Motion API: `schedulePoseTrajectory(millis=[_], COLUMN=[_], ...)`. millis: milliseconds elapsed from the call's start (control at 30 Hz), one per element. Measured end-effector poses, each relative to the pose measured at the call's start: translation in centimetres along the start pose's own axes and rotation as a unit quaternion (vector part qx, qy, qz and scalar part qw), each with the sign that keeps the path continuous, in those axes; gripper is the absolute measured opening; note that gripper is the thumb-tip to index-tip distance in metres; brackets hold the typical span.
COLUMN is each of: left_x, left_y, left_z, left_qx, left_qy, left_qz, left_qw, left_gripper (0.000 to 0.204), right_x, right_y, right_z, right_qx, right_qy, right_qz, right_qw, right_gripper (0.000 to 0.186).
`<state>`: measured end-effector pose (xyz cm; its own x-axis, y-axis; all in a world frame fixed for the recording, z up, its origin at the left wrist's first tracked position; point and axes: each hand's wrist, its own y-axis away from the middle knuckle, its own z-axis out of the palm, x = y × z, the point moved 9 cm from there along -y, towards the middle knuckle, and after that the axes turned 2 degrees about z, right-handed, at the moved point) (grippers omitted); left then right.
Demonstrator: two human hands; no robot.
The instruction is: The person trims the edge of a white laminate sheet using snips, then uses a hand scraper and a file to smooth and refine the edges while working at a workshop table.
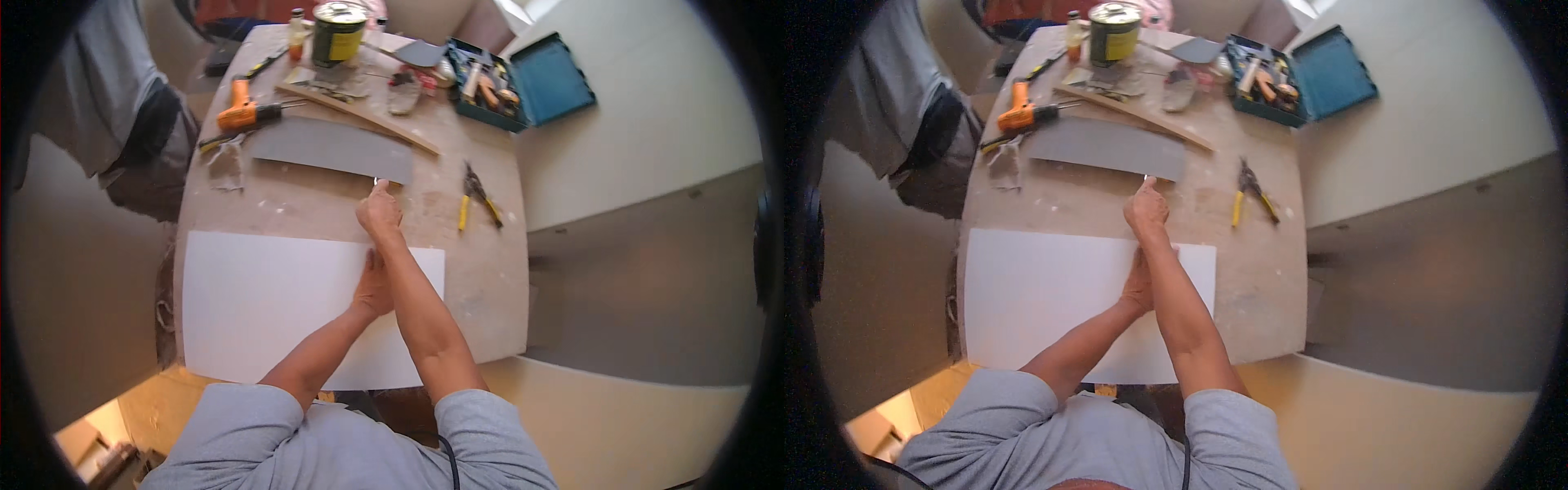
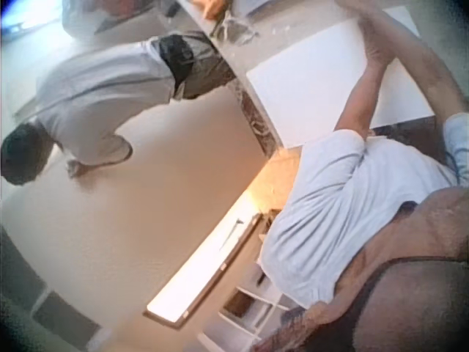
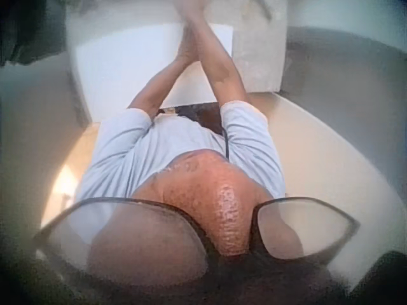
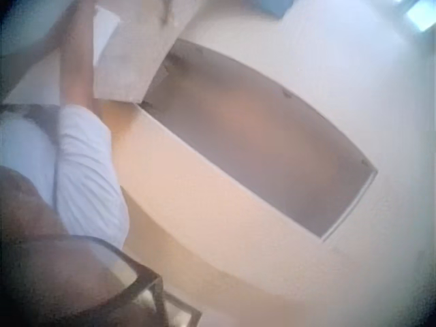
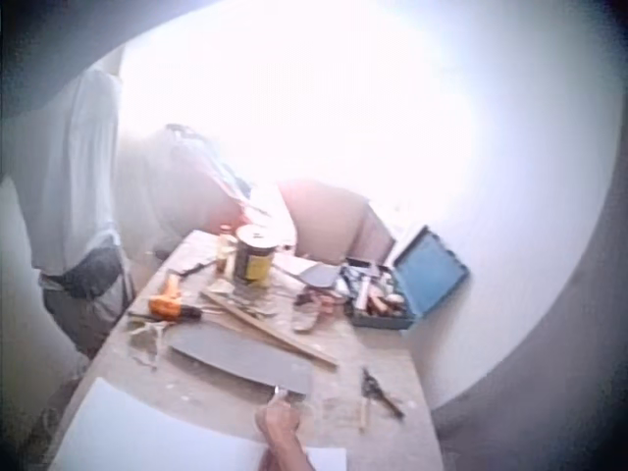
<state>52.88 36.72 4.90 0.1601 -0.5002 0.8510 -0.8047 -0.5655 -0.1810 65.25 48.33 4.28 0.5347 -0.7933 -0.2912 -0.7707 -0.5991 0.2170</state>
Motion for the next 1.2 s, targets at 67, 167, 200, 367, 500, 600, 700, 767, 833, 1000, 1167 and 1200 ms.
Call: schedulePoseTrajectory(millis=[67, 167, 200, 367, 500, 600, 700, 767, 833, 1000, 1167, 1200], left_x=[-0.5, 0.6, 0.7, 1.1, 1.6, 2.2, 2.3, 2.5, 2.5, 2.5, 2.5, 2.6], left_y=[0.5, 0.6, 0.6, 0.5, 0.6, 0.6, 0.4, 0.3, 0.3, 0.2, 0.2, 0.2], left_z=[2.1, 1.4, 1.4, 1.5, 1.4, 1.5, 2.0, 2.1, 2.2, 2.3, 2.1, 2.0], left_qx=[-0.120, -0.075, -0.077, -0.082, -0.071, -0.058, -0.089, -0.086, -0.086, -0.090, -0.084, -0.078], left_qy=[-0.275, -0.257, -0.250, -0.260, -0.286, -0.308, -0.353, -0.362, -0.366, -0.375, -0.370, -0.366], left_qz=[-0.008, 0.012, 0.004, -0.005, -0.006, -0.005, -0.031, -0.035, -0.040, -0.041, -0.032, -0.025], left_qw=[0.954, 0.963, 0.965, 0.962, 0.955, 0.949, 0.931, 0.927, 0.926, 0.922, 0.925, 0.927], left_gripper=[0.083, 0.086, 0.087, 0.087, 0.086, 0.087, 0.087, 0.087, 0.087, 0.088, 0.087, 0.087], right_x=[3.5, 10.4, 12.6, 21.8, 27.5, 31.6, 35.1, 36.6, 37.1, 37.5, 38.2, 37.7], right_y=[0.6, 4.7, 6.6, 20.1, 22.3, 18.9, 15.0, 12.4, 10.7, 9.5, 10.5, 10.6], right_z=[-2.4, -6.6, -7.6, -11.3, -10.0, -8.6, -7.9, -8.4, -10.3, -13.2, -13.9, -14.3], right_qx=[0.035, 0.025, -0.008, -0.101, -0.101, -0.085, -0.033, 0.003, 0.089, 0.188, 0.162, 0.167], right_qy=[-0.025, -0.219, -0.357, -0.778, -0.800, -0.739, -0.600, -0.473, -0.355, -0.300, -0.348, -0.328], right_qz=[0.003, 0.004, 0.015, 0.039, 0.081, 0.099, 0.102, 0.081, 0.018, -0.062, -0.021, -0.037], right_qw=[0.999, 0.975, 0.934, 0.619, 0.586, 0.661, 0.793, 0.877, 0.930, 0.933, 0.923, 0.929], right_gripper=[0.037, 0.042, 0.044, 0.043, 0.031, 0.026, 0.026, 0.027, 0.035, 0.050, 0.051, 0.051])
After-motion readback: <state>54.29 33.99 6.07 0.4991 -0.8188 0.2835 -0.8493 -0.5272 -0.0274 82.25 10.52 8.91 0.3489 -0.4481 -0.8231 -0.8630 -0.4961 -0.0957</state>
